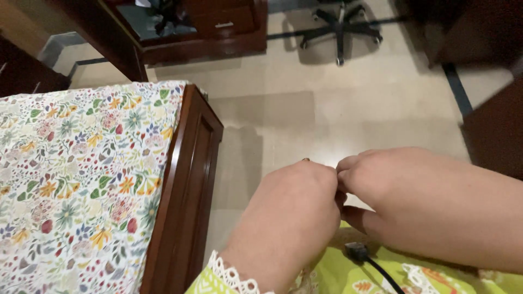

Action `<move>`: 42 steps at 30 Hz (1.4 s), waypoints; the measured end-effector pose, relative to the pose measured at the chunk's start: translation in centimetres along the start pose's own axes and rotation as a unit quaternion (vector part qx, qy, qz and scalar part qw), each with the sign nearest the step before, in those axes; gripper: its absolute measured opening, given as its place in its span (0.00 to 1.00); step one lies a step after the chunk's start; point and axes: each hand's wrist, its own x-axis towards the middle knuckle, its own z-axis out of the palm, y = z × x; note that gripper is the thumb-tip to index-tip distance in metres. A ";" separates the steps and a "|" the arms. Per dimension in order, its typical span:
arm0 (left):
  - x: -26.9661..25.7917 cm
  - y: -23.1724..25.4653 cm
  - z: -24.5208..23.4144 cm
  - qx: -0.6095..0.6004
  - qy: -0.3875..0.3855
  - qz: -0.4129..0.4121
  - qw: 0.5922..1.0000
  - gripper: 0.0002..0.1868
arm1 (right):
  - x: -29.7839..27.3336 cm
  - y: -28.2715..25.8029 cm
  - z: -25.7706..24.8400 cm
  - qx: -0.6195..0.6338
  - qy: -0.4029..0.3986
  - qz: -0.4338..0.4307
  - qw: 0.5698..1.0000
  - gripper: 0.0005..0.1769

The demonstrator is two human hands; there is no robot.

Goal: The person retrieves sunglasses, a charger, and a packaged cable from a cabinet drawer and a desk, placing each item into a backpack.

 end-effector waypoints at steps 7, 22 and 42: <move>8.1 0.4 -1.2 -0.018 0.062 -0.064 0.996 0.08 | 6.3 5.9 -6.3 -0.058 0.024 -0.058 0.996 0.16; 20.4 -9.5 -6.4 -0.048 0.042 -0.101 0.993 0.09 | 20.4 7.4 -14.6 -0.039 -0.001 -0.109 0.993 0.14; 32.5 -23.3 -16.5 -0.078 -0.001 -0.112 0.991 0.09 | 36.5 3.2 -26.8 -0.078 -0.006 -0.092 0.993 0.15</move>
